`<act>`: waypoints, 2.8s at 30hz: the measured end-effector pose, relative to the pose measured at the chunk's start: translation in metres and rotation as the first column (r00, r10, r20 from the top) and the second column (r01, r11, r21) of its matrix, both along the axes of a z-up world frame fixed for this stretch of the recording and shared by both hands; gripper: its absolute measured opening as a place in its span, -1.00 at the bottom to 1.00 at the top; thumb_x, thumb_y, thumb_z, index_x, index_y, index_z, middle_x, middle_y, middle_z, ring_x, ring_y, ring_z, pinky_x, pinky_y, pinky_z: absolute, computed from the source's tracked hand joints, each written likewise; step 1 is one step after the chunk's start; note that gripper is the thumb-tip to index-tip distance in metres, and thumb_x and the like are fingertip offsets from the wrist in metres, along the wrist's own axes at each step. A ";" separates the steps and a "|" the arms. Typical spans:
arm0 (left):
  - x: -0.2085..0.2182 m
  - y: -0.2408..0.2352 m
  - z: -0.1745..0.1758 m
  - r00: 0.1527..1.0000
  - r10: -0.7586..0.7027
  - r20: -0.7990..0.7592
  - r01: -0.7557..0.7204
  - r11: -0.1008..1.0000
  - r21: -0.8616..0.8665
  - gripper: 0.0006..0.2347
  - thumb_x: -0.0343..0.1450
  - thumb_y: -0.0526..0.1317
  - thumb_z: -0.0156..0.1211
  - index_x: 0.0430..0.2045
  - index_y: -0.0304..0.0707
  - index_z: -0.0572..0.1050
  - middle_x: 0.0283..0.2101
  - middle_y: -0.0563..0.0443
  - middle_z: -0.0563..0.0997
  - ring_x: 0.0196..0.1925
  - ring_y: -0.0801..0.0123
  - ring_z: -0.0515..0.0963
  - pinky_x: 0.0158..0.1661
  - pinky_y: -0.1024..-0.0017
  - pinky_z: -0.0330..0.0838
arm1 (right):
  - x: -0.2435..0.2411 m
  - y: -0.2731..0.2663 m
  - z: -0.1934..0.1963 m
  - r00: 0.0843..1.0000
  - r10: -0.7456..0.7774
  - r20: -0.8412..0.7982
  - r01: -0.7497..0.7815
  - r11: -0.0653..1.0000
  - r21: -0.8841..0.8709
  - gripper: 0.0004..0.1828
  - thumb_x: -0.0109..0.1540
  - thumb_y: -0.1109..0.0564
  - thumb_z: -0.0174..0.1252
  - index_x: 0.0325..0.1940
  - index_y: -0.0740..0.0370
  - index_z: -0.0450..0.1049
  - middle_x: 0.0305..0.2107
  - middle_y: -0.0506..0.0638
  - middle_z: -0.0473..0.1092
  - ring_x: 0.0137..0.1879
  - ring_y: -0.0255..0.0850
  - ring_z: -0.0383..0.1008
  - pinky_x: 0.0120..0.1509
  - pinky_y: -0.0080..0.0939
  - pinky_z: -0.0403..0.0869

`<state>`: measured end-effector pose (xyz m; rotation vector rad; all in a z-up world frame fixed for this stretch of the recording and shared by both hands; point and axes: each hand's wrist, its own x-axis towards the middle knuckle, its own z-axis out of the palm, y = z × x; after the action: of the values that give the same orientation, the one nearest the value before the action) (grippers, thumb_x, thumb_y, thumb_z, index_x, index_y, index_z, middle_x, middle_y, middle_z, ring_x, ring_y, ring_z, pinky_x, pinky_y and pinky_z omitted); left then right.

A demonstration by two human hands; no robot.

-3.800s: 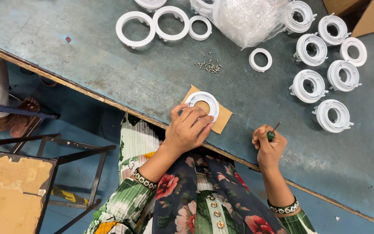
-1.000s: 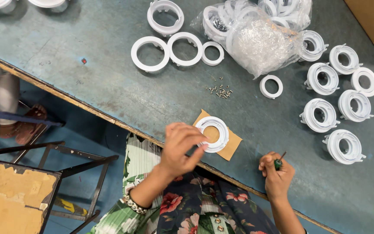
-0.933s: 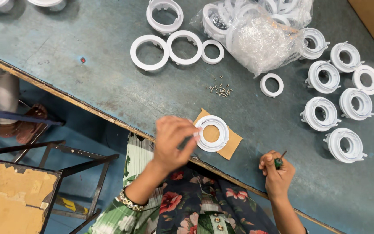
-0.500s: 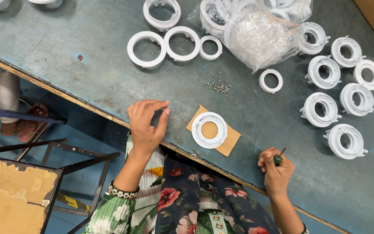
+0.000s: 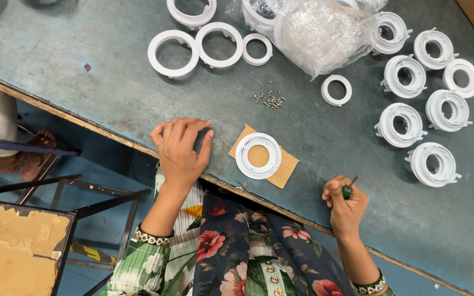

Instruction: The person uses a screwdriver to attach a metal bracket to a white plastic ring, handling several plastic rings and small screws on a table.

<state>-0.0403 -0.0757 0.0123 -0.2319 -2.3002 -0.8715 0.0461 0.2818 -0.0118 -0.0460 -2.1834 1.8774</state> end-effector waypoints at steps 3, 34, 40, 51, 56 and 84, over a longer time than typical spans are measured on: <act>-0.003 -0.002 0.007 0.999 -0.035 0.020 0.034 0.998 0.047 -0.82 0.42 -0.22 0.34 -0.13 -0.11 0.60 -0.06 0.09 0.55 0.09 0.25 0.49 0.22 0.18 0.07 | 0.000 0.000 -0.001 1.000 -0.004 0.002 0.004 1.000 0.004 -0.59 0.39 -0.04 0.18 -0.41 0.31 0.44 -0.51 -0.01 0.38 -0.48 -0.42 0.25 -0.43 -0.45 0.20; -0.145 -0.004 -0.002 0.984 -0.028 -0.175 -0.049 0.907 -0.419 -0.85 0.43 -0.33 0.29 -0.14 -0.13 0.60 -0.11 0.11 0.53 0.08 0.26 0.49 0.32 0.06 0.00 | -0.004 -0.001 0.006 0.991 0.090 -0.102 -0.088 0.996 0.016 -0.43 0.37 -0.28 0.16 -0.36 0.31 0.45 -0.52 -0.04 0.35 -0.46 -0.42 0.23 -0.34 -0.42 0.22; -0.131 0.019 0.015 0.982 -0.134 -0.133 0.081 0.936 -0.341 -0.72 0.41 -0.27 0.38 0.01 -0.15 0.56 -0.01 0.08 0.51 0.17 0.24 0.45 0.34 0.03 -0.06 | -0.003 0.000 0.004 0.994 0.081 -0.078 -0.081 0.997 0.000 -0.46 0.39 -0.23 0.13 -0.38 0.31 0.45 -0.52 -0.03 0.37 -0.48 -0.42 0.21 -0.38 -0.42 0.19; -0.065 0.008 0.035 0.979 -0.204 -0.024 0.198 0.969 -0.151 -0.71 0.48 -0.20 0.37 0.08 -0.12 0.55 0.10 0.09 0.54 0.23 0.27 0.45 0.33 0.11 -0.02 | -0.003 0.002 0.003 0.997 0.061 -0.042 -0.060 0.998 0.017 -0.51 0.43 -0.15 0.06 -0.37 0.30 0.45 -0.50 -0.04 0.38 -0.48 -0.42 0.23 -0.40 -0.43 0.20; -0.012 -0.039 0.024 0.999 -0.052 -0.007 0.051 0.998 -0.045 -0.78 0.50 -0.24 0.35 0.02 -0.16 0.58 0.05 0.00 0.58 0.16 0.19 0.49 0.26 0.22 0.13 | -0.001 0.002 0.002 0.997 0.072 -0.006 -0.071 0.996 0.062 -0.54 0.44 -0.11 0.05 -0.36 0.30 0.45 -0.52 -0.05 0.38 -0.48 -0.44 0.22 -0.38 -0.44 0.21; -0.015 -0.038 -0.007 0.992 0.076 -0.100 -0.058 0.983 0.174 -0.96 0.51 -0.33 0.30 -0.22 -0.28 0.61 -0.25 -0.01 0.64 -0.26 0.23 0.59 -0.23 0.36 0.46 | 0.000 0.005 -0.003 0.997 0.078 -0.021 -0.077 0.996 0.047 -0.52 0.45 -0.14 0.05 -0.37 0.28 0.43 -0.52 -0.04 0.38 -0.48 -0.42 0.23 -0.39 -0.43 0.20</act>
<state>-0.0550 -0.1139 0.0054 -0.1216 -2.1090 -0.9921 0.0466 0.2869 -0.0148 0.0696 -2.2428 1.8573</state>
